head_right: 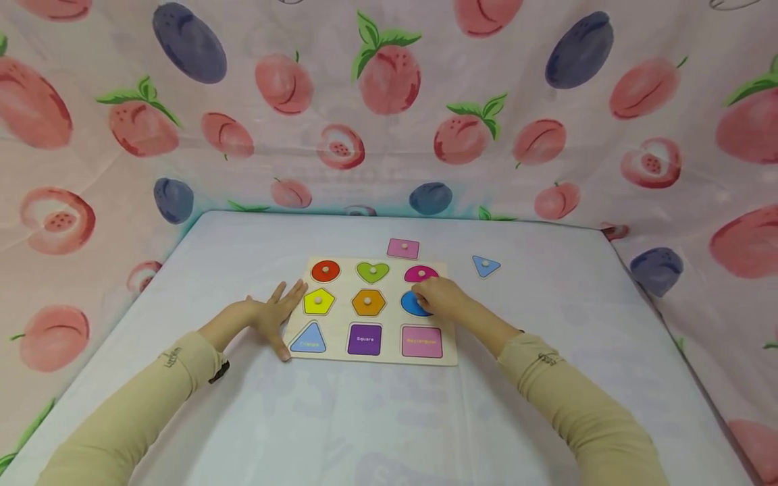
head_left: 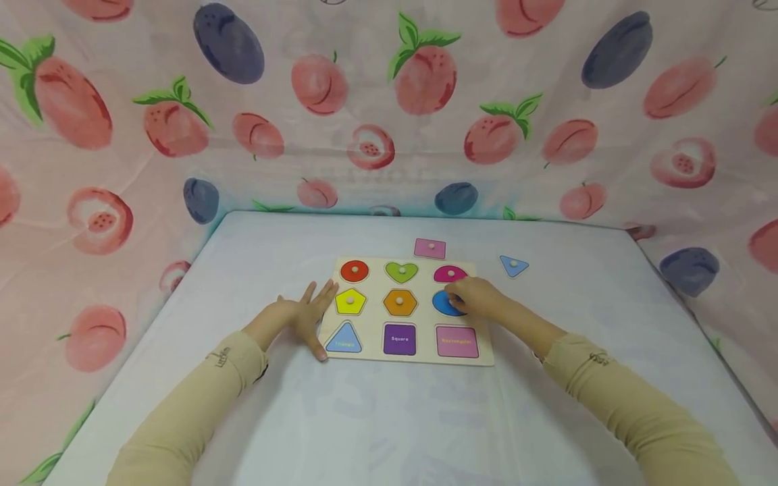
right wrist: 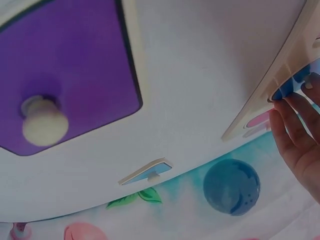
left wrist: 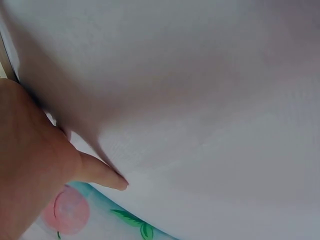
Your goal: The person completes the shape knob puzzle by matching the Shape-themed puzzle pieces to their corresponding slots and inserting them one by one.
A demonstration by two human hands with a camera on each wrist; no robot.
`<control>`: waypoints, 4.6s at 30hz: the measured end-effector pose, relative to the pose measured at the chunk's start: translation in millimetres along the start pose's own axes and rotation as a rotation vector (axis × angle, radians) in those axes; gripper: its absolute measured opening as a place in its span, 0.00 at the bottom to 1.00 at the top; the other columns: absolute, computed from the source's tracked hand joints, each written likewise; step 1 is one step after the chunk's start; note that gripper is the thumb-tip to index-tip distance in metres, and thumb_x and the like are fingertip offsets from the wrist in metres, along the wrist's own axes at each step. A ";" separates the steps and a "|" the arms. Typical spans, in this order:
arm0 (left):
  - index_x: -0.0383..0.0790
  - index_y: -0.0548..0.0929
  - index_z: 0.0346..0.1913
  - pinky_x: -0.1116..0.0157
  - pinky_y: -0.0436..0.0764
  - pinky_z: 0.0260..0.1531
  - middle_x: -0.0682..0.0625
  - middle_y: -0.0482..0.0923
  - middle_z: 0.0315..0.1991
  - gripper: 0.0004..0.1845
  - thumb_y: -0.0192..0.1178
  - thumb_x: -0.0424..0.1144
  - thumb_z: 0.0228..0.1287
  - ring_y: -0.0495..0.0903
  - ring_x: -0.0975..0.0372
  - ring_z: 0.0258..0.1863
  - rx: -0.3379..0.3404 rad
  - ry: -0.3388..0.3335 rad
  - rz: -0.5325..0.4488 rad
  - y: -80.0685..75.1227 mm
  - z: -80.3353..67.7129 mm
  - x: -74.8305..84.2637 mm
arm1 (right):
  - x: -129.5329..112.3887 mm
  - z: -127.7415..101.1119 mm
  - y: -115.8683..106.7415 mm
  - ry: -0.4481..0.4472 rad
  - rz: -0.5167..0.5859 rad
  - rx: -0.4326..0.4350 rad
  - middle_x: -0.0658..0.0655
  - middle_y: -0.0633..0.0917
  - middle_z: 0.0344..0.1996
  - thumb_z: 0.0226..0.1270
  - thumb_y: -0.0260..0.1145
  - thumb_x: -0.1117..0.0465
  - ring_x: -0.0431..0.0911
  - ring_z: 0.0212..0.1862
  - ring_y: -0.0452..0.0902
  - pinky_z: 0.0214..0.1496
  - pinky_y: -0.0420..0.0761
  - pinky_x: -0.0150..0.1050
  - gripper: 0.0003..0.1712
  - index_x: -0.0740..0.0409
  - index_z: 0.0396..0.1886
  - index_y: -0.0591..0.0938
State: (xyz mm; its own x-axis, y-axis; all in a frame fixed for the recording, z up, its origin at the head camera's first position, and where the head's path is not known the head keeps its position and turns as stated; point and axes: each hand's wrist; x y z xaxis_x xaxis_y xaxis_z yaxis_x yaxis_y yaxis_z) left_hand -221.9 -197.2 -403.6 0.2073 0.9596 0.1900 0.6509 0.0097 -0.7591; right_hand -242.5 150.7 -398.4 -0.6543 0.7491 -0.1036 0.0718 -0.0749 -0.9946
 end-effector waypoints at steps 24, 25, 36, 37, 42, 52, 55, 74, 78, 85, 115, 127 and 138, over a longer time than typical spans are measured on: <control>0.47 0.25 0.73 0.24 0.33 0.54 0.49 0.15 0.74 0.78 0.75 0.63 0.30 0.18 0.46 0.73 0.024 0.017 -0.006 3.7 -1.5 0.6 | 10.1 -18.1 -0.3 0.132 0.236 -0.121 0.60 0.84 0.47 0.63 0.65 0.60 0.54 0.51 0.78 0.58 0.77 0.50 0.17 0.60 0.50 0.79; 0.47 0.26 0.74 0.23 0.33 0.54 0.48 0.16 0.74 0.78 0.75 0.63 0.30 0.19 0.45 0.73 0.029 0.021 -0.010 3.6 -2.1 0.8 | 10.8 -18.2 -1.8 0.132 0.233 -0.140 0.60 0.83 0.49 0.63 0.65 0.59 0.55 0.52 0.77 0.58 0.76 0.51 0.19 0.60 0.52 0.78; 0.46 0.29 0.74 0.23 0.36 0.54 0.47 0.19 0.75 0.76 0.75 0.62 0.31 0.22 0.44 0.73 0.056 0.030 -0.005 3.7 -3.9 0.6 | 12.9 -21.8 -8.5 0.100 0.239 -0.131 0.59 0.84 0.48 0.63 0.65 0.58 0.53 0.50 0.79 0.56 0.78 0.49 0.18 0.61 0.51 0.80; 0.46 0.29 0.74 0.23 0.36 0.54 0.47 0.20 0.75 0.76 0.75 0.62 0.31 0.22 0.44 0.73 0.056 0.029 -0.008 4.2 -3.6 0.4 | 13.2 -22.1 -8.5 0.100 0.236 -0.129 0.59 0.84 0.47 0.63 0.65 0.58 0.53 0.50 0.79 0.56 0.78 0.48 0.18 0.61 0.51 0.80; 0.47 0.28 0.74 0.23 0.34 0.54 0.48 0.19 0.75 0.77 0.75 0.63 0.30 0.21 0.44 0.73 0.052 0.026 -0.022 9.5 -2.9 -0.8 | 16.4 -25.0 -8.1 0.130 0.248 -0.117 0.60 0.84 0.46 0.64 0.64 0.58 0.53 0.48 0.79 0.54 0.79 0.48 0.18 0.62 0.51 0.80; 0.50 0.26 0.74 0.24 0.31 0.54 0.50 0.17 0.75 0.79 0.75 0.66 0.27 0.20 0.47 0.73 0.047 0.016 -0.023 11.1 -3.0 -3.2 | 35.3 -29.6 -12.4 0.178 0.267 -0.034 0.64 0.82 0.50 0.67 0.60 0.61 0.61 0.56 0.75 0.58 0.75 0.55 0.15 0.64 0.49 0.80; 0.51 0.26 0.74 0.24 0.30 0.54 0.51 0.17 0.75 0.79 0.75 0.66 0.26 0.20 0.47 0.73 0.052 0.024 -0.026 11.5 0.5 -4.4 | 43.5 -31.1 -13.9 0.198 0.245 -0.008 0.65 0.83 0.49 0.67 0.59 0.62 0.61 0.55 0.76 0.58 0.75 0.55 0.14 0.65 0.48 0.80; 0.52 0.26 0.73 0.24 0.33 0.55 0.53 0.15 0.74 0.78 0.75 0.64 0.28 0.19 0.49 0.73 0.066 0.019 0.006 11.6 11.7 -8.6 | 105.1 -36.8 -24.6 0.251 0.308 0.132 0.71 0.81 0.48 0.64 0.61 0.67 0.65 0.50 0.76 0.55 0.74 0.59 0.14 0.68 0.48 0.79; 0.52 0.25 0.73 0.24 0.31 0.54 0.54 0.15 0.74 0.79 0.75 0.66 0.26 0.18 0.49 0.73 0.071 0.014 0.002 13.8 14.4 -11.9 | 113.8 -35.9 -30.2 0.287 0.320 0.153 0.72 0.80 0.50 0.64 0.61 0.67 0.67 0.52 0.74 0.56 0.72 0.61 0.15 0.70 0.49 0.79; 0.52 0.26 0.74 0.25 0.30 0.55 0.52 0.16 0.74 0.78 0.74 0.66 0.28 0.18 0.48 0.73 0.050 0.023 -0.009 10.7 6.1 -8.4 | 125.9 -37.6 -28.8 0.345 0.332 0.158 0.75 0.78 0.51 0.63 0.63 0.65 0.70 0.53 0.72 0.56 0.72 0.61 0.17 0.73 0.48 0.78; 0.49 0.26 0.74 0.24 0.32 0.55 0.50 0.16 0.74 0.77 0.75 0.62 0.32 0.18 0.47 0.73 0.049 0.045 -0.018 9.0 0.5 -5.5 | 140.8 -37.7 -2.1 0.528 0.406 0.190 0.73 0.81 0.45 0.63 0.64 0.65 0.67 0.50 0.74 0.55 0.73 0.57 0.14 0.74 0.42 0.81; 0.47 0.28 0.74 0.24 0.33 0.54 0.48 0.18 0.75 0.77 0.75 0.62 0.31 0.21 0.45 0.73 0.066 0.032 -0.016 9.4 -3.1 -6.7 | 126.0 -36.6 -0.8 0.577 0.401 0.230 0.73 0.82 0.44 0.64 0.63 0.64 0.66 0.51 0.73 0.57 0.71 0.57 0.14 0.74 0.42 0.81; 0.51 0.25 0.73 0.25 0.31 0.55 0.51 0.15 0.74 0.78 0.74 0.66 0.29 0.17 0.48 0.73 0.033 0.032 -0.008 9.2 0.6 -9.9 | 135.2 -33.0 0.1 0.529 0.383 0.236 0.73 0.82 0.42 0.62 0.64 0.66 0.66 0.48 0.76 0.54 0.74 0.57 0.13 0.75 0.40 0.81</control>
State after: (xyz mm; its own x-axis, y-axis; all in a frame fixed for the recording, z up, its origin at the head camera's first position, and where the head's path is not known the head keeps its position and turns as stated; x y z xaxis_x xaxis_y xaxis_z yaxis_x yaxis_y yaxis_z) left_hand -218.4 -206.4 -412.9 0.2257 0.9502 0.2150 0.6282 0.0267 -0.7776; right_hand -306.1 273.7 -412.4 -0.1563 0.8571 -0.4908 0.0193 -0.4941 -0.8692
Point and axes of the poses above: each hand's wrist, its own z-axis towards the middle knuckle, its own y-axis out of the palm, x = y × z
